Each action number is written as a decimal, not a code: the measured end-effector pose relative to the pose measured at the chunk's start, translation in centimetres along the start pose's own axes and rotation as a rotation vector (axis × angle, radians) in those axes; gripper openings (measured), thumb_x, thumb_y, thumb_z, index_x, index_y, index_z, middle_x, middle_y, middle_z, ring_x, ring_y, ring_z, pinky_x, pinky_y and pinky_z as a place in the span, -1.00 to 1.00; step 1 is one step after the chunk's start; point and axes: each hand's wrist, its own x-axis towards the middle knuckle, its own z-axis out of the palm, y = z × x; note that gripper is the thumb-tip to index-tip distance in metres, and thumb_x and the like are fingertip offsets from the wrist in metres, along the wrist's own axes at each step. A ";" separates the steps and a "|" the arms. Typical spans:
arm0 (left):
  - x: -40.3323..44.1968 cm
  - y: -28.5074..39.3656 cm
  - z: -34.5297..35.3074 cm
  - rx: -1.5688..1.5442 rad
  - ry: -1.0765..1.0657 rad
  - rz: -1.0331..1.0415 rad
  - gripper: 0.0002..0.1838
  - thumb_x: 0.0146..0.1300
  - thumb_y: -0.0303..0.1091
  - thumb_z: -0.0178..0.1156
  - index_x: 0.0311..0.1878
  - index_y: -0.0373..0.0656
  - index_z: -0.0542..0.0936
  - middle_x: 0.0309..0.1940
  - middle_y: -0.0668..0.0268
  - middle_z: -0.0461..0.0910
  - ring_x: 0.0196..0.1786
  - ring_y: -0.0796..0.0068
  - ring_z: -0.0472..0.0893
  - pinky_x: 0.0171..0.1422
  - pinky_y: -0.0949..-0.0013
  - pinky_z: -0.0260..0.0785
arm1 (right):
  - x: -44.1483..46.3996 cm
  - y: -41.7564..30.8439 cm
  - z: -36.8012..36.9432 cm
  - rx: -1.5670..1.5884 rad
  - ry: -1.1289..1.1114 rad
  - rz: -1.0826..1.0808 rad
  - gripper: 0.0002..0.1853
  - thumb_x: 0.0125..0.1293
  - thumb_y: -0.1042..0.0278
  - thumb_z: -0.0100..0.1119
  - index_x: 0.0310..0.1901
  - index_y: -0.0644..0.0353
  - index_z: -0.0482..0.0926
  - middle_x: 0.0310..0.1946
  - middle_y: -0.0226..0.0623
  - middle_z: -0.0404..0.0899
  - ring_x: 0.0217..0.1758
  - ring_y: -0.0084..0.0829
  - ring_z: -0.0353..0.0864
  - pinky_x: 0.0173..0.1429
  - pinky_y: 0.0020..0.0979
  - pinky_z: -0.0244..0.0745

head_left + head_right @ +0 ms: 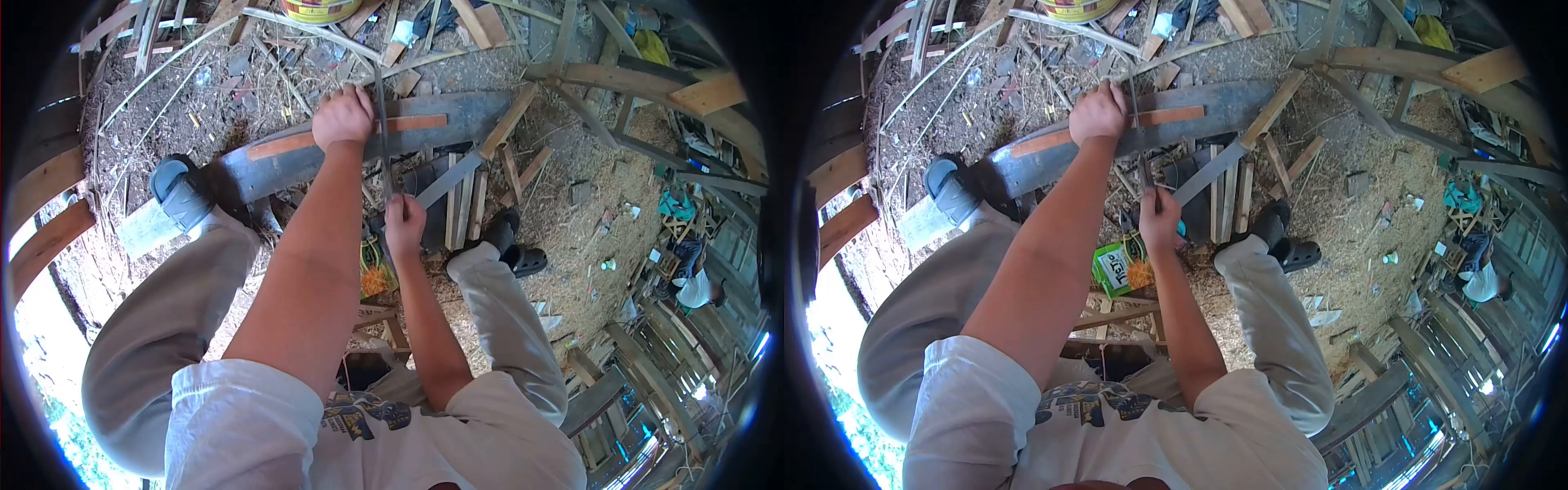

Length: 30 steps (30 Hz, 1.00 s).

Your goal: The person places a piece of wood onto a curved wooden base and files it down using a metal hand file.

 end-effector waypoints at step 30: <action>-0.2 0.3 -0.4 0.009 -0.077 -0.038 -0.51 0.62 0.00 -0.11 -0.13 -0.11 0.73 -0.11 0.10 0.80 0.02 0.03 0.76 0.16 0.02 0.62 | -2.5 1.4 -1.6 -0.033 -0.016 -0.054 -0.67 0.57 0.27 0.20 -0.36 0.28 0.50 -0.63 -0.55 0.27 -0.54 -0.70 0.17 -0.44 -0.35 0.08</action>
